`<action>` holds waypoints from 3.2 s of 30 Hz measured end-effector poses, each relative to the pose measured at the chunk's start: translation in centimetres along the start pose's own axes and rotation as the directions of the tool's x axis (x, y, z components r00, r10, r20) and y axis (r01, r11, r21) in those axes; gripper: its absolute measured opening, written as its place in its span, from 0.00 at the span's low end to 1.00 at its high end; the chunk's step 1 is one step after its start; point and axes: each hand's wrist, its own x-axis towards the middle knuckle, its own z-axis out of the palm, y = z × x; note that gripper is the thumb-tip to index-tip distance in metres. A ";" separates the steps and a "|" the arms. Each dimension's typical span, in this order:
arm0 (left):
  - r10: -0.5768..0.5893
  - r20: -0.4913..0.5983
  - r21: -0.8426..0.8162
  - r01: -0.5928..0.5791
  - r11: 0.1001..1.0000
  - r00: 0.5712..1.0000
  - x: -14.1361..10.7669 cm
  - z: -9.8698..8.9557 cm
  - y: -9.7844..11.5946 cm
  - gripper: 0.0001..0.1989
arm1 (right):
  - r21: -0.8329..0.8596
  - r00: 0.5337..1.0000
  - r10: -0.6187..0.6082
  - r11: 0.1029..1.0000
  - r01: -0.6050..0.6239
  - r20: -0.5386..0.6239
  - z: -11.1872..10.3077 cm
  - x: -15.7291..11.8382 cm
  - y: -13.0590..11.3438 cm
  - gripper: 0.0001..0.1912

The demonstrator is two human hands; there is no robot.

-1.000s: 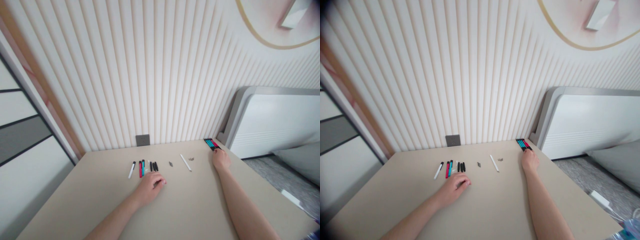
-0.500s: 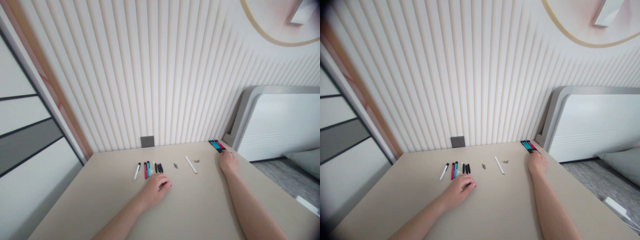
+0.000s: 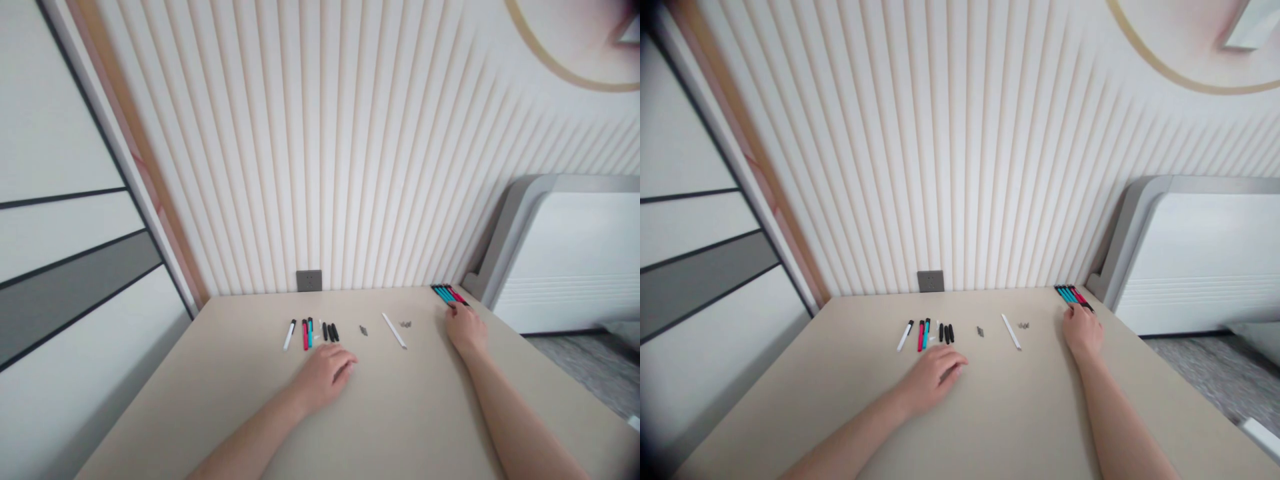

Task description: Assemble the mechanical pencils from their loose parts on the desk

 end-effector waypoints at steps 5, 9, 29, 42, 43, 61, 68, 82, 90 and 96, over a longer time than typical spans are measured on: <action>0.152 0.135 0.362 -0.191 0.912 0.979 -1.8 -2.5 -1.1 0.09 | 0.079 0.967 -0.236 0.967 0.243 -0.098 -0.5 -1.9 -2.9 0.20; 0.044 -0.025 0.438 -0.029 0.899 0.999 -3.6 -4.8 -4.0 0.13 | 0.141 0.894 -0.435 0.883 0.447 -0.108 -1.5 -4.9 -7.1 0.18; -0.043 -0.123 0.289 0.078 0.954 0.991 -5.1 -4.4 -6.2 0.14 | 0.327 0.569 -0.822 0.536 0.778 -0.006 -2.5 -14.2 -14.3 0.15; -0.045 -0.134 0.279 0.081 0.957 0.990 -5.1 -4.5 -5.8 0.12 | 0.284 0.611 -0.790 0.597 0.750 0.047 -1.7 -13.9 -14.1 0.16; -0.045 -0.129 0.280 0.080 0.957 0.991 -5.1 -4.5 -5.8 0.11 | 0.284 0.611 -0.790 0.598 0.749 0.049 -1.7 -13.9 -14.1 0.16; 0.046 -0.033 0.280 -0.035 0.959 0.998 -5.0 -5.2 -3.6 0.13 | 0.337 0.585 -0.810 0.564 0.754 0.044 -2.0 -13.8 -14.3 0.15; -0.089 -0.025 0.384 0.092 0.919 0.996 -5.0 -5.5 -3.1 0.17 | 0.348 0.574 -0.818 0.552 0.758 0.047 -2.1 -13.8 -14.2 0.15; 0.061 0.126 0.389 -0.106 0.915 0.990 -5.1 -6.3 -2.5 0.32 | 0.354 0.568 -0.822 0.543 0.761 0.039 -2.5 -13.7 -14.4 0.14; 0.223 0.155 0.442 -0.269 0.856 0.963 -5.7 -6.6 -3.5 0.15 | 0.365 0.567 -0.824 0.535 0.762 0.026 -2.3 -13.7 -14.4 0.14; 0.252 0.139 0.480 -0.287 0.829 0.958 -5.4 -5.5 -4.0 0.09 | 0.344 0.574 -0.819 0.539 0.769 0.000 -2.7 -13.5 -14.3 0.14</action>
